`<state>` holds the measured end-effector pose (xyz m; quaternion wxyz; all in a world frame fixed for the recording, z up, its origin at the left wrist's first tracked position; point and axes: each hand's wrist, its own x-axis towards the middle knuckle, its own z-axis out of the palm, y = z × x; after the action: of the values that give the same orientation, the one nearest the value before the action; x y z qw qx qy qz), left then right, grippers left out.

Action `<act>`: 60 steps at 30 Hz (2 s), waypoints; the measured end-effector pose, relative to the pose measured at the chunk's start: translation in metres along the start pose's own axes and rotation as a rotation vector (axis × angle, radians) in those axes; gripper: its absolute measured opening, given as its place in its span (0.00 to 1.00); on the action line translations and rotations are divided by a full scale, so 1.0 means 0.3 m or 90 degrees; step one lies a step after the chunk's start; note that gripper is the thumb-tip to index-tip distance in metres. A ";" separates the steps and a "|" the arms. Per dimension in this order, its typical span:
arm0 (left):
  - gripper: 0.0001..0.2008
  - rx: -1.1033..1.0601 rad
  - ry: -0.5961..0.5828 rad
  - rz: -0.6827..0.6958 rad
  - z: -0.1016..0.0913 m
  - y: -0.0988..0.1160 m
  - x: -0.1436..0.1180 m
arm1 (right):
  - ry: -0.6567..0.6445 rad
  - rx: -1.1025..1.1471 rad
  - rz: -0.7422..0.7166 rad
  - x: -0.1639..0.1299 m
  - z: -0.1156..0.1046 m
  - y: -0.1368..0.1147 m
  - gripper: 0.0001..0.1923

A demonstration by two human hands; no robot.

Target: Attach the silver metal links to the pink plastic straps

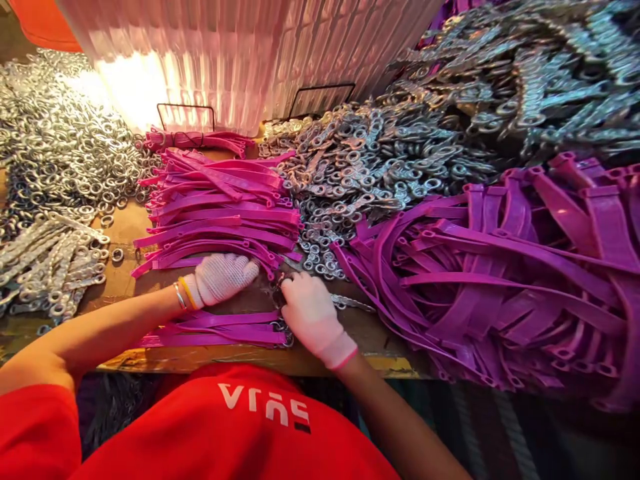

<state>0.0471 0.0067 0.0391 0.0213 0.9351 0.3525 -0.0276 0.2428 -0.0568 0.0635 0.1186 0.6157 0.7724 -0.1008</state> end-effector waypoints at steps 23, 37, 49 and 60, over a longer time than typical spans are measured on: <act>0.43 -1.408 -0.055 -0.491 -0.103 0.172 -0.080 | 0.202 0.595 -0.137 -0.039 -0.045 -0.041 0.23; 0.19 -1.191 0.091 -0.399 -0.137 0.177 -0.176 | 0.228 0.733 -0.057 -0.048 -0.026 -0.083 0.16; 0.21 -1.057 -0.072 -0.404 -0.151 0.194 -0.231 | 0.247 0.492 -0.339 -0.066 0.004 -0.053 0.13; 0.17 -1.242 -0.038 -0.437 -0.137 0.235 -0.203 | 0.428 0.203 -0.246 -0.114 0.007 -0.095 0.05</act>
<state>0.0495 -0.0837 0.0855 0.7695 0.3596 0.4689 0.2425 0.2223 -0.0954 0.0723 -0.2580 0.4687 0.8442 -0.0333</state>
